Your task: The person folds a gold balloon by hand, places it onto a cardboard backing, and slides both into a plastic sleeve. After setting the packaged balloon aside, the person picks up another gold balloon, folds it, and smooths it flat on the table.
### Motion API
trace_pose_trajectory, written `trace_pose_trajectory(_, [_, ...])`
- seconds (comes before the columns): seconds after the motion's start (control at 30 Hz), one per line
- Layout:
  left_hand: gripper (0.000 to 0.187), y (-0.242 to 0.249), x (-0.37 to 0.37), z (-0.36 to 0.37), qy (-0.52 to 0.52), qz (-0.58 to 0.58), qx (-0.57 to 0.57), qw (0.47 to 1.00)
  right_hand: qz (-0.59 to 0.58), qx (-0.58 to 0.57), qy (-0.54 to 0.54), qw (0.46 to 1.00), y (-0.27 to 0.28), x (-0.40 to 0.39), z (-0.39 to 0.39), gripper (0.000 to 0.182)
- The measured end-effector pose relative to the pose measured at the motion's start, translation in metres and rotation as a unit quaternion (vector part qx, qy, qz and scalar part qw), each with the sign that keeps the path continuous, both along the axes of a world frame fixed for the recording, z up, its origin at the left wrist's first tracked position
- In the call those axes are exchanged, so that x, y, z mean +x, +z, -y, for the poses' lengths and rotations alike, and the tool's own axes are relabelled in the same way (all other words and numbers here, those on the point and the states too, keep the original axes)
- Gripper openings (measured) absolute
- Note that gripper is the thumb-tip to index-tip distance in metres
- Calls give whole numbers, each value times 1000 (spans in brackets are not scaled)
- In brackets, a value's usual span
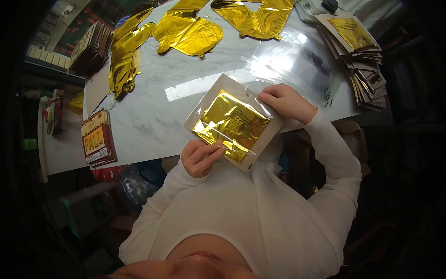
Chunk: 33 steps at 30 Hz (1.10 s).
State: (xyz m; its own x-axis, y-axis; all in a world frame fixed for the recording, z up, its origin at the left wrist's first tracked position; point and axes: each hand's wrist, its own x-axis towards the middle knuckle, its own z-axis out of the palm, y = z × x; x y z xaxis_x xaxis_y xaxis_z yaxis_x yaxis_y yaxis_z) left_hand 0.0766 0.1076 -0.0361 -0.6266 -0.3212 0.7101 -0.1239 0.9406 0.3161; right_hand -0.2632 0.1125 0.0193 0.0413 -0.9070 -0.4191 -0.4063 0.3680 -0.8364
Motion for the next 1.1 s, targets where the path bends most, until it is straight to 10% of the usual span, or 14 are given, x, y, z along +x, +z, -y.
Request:
trace_pose_trajectory(0.17, [41, -2, 8, -3, 8, -29, -26, 999, 152, 93, -10, 984, 25, 3, 6, 22])
trace_pose_trajectory(0.83, [43, 5, 8, -12, 83, 11, 13, 996, 118, 96, 11, 988, 5, 37, 82, 18])
trace_pose_trajectory(1.07, [44, 4, 3, -15, 91, -33, 90, 991, -11, -95, 60, 994, -9, 52, 113, 45])
trace_pose_trajectory(1.1, [42, 0, 6, -15, 78, -56, 84, 992, -125, -307, 58, 942, -4, 61, 109, 43])
